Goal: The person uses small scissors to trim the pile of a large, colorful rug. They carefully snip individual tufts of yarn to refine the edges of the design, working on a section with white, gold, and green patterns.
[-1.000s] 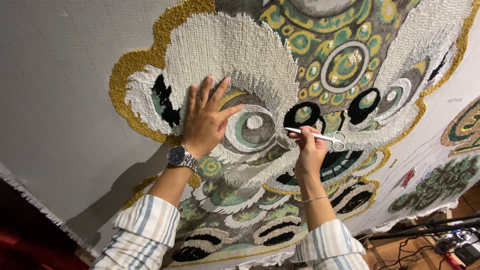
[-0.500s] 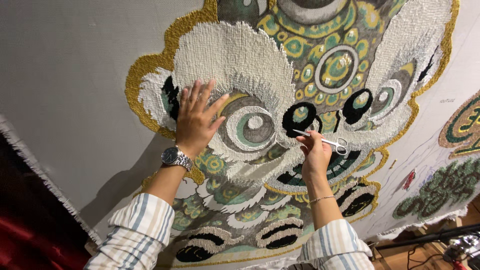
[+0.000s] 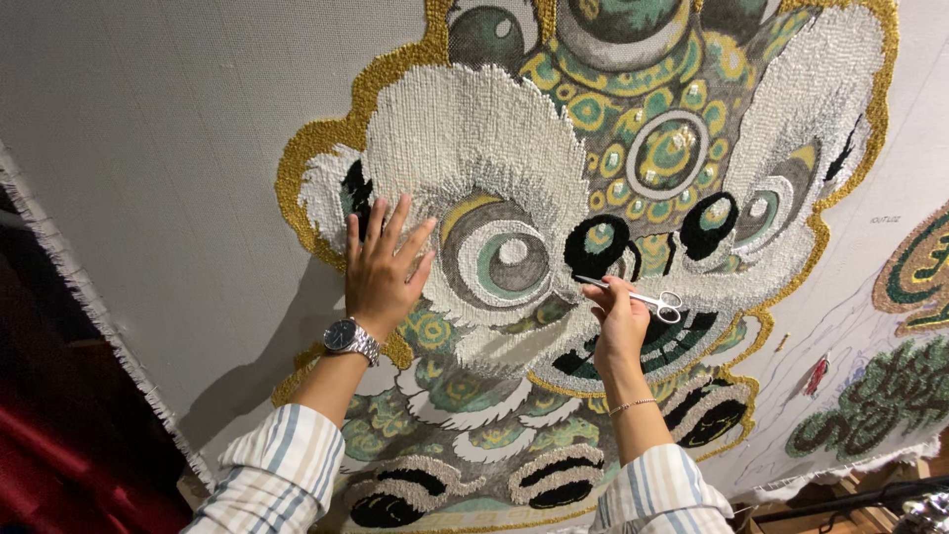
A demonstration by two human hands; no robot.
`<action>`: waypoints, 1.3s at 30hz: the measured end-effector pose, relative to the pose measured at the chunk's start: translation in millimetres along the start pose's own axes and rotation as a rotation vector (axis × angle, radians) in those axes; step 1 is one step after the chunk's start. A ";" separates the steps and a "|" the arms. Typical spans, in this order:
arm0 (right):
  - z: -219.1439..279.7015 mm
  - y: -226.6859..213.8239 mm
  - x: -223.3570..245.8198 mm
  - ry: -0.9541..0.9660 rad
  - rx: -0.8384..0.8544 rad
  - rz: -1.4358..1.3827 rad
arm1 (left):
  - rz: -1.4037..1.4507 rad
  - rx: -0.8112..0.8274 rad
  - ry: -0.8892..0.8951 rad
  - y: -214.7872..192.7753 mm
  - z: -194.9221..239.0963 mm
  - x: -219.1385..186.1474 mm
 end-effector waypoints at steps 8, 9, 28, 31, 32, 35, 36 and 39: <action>-4.3 -18.3 -16.5 0.035 -0.098 -0.098 | -0.001 0.008 -0.019 0.4 12.2 -4.8; -3.5 -19.3 -17.1 0.050 -0.112 -0.117 | 0.015 0.007 -0.019 1.7 13.3 -4.5; 34.5 -99.3 -40.4 0.207 -0.216 -0.300 | 0.096 0.013 -0.120 30.7 50.0 -55.1; 47.0 -129.7 -40.2 0.271 -0.261 -0.296 | 0.173 -0.059 -0.290 20.7 60.0 -71.4; 49.2 -137.4 -37.6 0.286 -0.270 -0.280 | 0.249 -0.064 -0.365 18.1 61.4 -79.6; 58.8 -161.3 -21.0 0.307 -0.279 -0.265 | 0.469 0.044 -0.739 8.3 66.9 -112.3; 57.4 -163.2 -13.5 0.306 -0.276 -0.270 | 0.541 0.098 -0.884 5.1 66.0 -122.8; 60.7 -162.4 12.4 0.325 -0.264 -0.197 | 0.702 0.020 -0.991 -9.0 69.6 -154.2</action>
Point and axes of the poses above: each hand's wrist, its own z-axis away from the middle knuckle, its own y-axis out of the palm, x = y × z, the point moved 1 cm from there along -z, towards the middle knuckle, and after that the axes turned 1 degree about z, right-handed, at the moved point
